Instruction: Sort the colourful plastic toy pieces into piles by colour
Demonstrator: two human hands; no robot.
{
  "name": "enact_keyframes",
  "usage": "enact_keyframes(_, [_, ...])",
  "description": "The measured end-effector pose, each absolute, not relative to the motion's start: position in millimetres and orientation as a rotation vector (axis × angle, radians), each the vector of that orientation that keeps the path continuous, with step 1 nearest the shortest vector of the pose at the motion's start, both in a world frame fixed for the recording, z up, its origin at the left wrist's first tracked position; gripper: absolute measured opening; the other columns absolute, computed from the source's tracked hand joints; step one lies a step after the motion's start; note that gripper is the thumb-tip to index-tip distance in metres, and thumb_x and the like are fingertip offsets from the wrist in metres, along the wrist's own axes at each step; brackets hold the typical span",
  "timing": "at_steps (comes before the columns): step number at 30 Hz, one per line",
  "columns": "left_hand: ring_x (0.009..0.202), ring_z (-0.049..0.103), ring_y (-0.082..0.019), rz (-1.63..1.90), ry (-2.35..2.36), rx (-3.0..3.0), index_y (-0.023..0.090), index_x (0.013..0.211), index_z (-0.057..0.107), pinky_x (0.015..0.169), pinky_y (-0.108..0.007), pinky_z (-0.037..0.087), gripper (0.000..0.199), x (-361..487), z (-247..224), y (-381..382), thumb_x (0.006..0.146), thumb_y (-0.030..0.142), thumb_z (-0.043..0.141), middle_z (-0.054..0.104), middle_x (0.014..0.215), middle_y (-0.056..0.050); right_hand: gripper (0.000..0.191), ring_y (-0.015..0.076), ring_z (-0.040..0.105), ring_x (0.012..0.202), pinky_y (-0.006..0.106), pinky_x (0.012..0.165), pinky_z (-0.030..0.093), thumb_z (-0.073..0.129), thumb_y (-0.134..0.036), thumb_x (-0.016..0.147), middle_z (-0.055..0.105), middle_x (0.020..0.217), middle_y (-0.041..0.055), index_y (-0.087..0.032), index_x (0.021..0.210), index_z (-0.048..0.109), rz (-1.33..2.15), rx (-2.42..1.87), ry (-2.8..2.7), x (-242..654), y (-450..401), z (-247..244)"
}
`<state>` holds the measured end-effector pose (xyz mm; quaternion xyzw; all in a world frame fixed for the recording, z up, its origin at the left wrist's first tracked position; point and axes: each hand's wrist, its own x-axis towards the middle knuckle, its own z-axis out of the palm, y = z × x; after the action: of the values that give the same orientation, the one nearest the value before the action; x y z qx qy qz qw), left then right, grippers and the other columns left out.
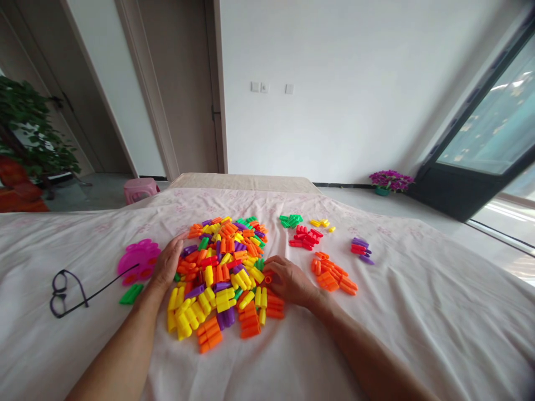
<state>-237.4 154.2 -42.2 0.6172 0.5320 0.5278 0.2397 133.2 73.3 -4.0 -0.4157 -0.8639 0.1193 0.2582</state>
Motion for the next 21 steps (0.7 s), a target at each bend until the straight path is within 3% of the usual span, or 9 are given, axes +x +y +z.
enact_keyframes(6, [0.127,0.05,-0.022,1.313,1.55,1.659,0.015,0.127,0.06,0.109,-0.032,0.035,0.058,-243,-45,162,0.089,0.055,0.042,0.06,0.133,-0.009,0.018,0.0162,0.061,0.085,0.026,0.075,0.046,0.055,-0.023,0.086,0.067,0.095,0.0044,-0.02,0.103,0.062,0.329,-1.294,-2.285,152,78,12])
enact_keyframes(13, [0.12,0.057,-0.023,1.108,1.628,1.698,0.02,0.119,0.066,0.102,-0.032,0.041,0.051,-248,-46,163,0.084,0.054,0.05,0.066,0.124,-0.006,0.015,0.0153,0.055,0.067,0.026,0.061,0.039,0.05,-0.03,0.089,0.064,0.08,0.003,-0.02,0.083,0.06,0.262,-1.592,-2.268,197,84,43])
enact_keyframes(18, [0.117,0.059,-0.024,1.033,1.672,1.733,0.023,0.123,0.065,0.1,-0.032,0.043,0.052,-246,-46,163,0.084,0.053,0.049,0.067,0.123,-0.004,0.019,0.0163,0.057,0.068,0.026,0.06,0.035,0.049,-0.03,0.089,0.066,0.079,0.0047,-0.02,0.082,0.063,0.153,-1.856,-2.289,220,85,48])
enact_keyframes(21, [0.118,0.058,-0.024,1.032,1.7,1.733,0.023,0.123,0.066,0.101,-0.032,0.042,0.052,-247,-46,164,0.084,0.053,0.048,0.068,0.123,-0.004,0.016,0.0199,0.062,0.079,0.027,0.065,0.038,0.052,-0.025,0.086,0.069,0.086,0.0063,-0.021,0.089,0.068,0.119,-1.973,-2.322,235,82,53])
